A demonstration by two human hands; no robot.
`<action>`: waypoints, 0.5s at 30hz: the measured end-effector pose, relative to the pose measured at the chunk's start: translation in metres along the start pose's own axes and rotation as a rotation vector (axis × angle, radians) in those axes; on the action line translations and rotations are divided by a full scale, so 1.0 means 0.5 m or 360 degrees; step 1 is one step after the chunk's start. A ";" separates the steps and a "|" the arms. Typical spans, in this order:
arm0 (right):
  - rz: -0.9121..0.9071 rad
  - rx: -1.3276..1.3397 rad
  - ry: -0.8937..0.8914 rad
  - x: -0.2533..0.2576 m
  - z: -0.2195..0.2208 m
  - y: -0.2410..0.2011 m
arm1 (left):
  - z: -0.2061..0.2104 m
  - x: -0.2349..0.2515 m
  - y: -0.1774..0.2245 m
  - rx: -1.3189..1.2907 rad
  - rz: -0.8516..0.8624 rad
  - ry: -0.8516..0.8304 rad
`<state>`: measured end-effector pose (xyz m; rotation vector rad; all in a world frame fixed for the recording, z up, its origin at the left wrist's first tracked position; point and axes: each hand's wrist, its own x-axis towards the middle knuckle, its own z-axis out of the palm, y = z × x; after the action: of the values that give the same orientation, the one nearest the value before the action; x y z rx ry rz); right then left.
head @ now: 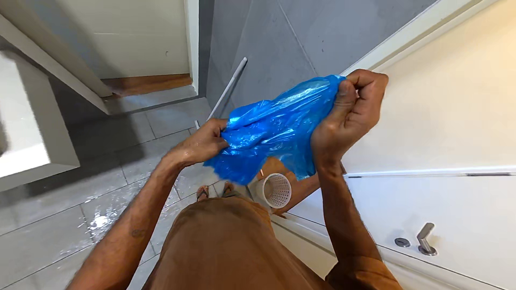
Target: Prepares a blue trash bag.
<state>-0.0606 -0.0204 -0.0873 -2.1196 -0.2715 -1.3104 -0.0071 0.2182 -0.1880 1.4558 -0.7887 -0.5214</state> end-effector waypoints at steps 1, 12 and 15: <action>-0.0055 -0.0053 -0.0020 0.013 -0.010 0.001 | -0.006 -0.004 -0.005 -0.0001 -0.0027 -0.0003; 0.0434 -0.0399 -0.0278 0.054 -0.130 0.137 | -0.067 -0.059 0.003 -0.0105 -0.0215 -0.0299; 0.0600 -0.0222 -0.0210 0.034 -0.151 0.106 | -0.059 -0.061 -0.034 -0.0487 -0.0308 -0.0165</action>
<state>-0.0826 -0.1104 -0.0702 -2.2400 0.1659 -0.9960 -0.0028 0.2591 -0.2078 1.2328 -0.6197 -0.8337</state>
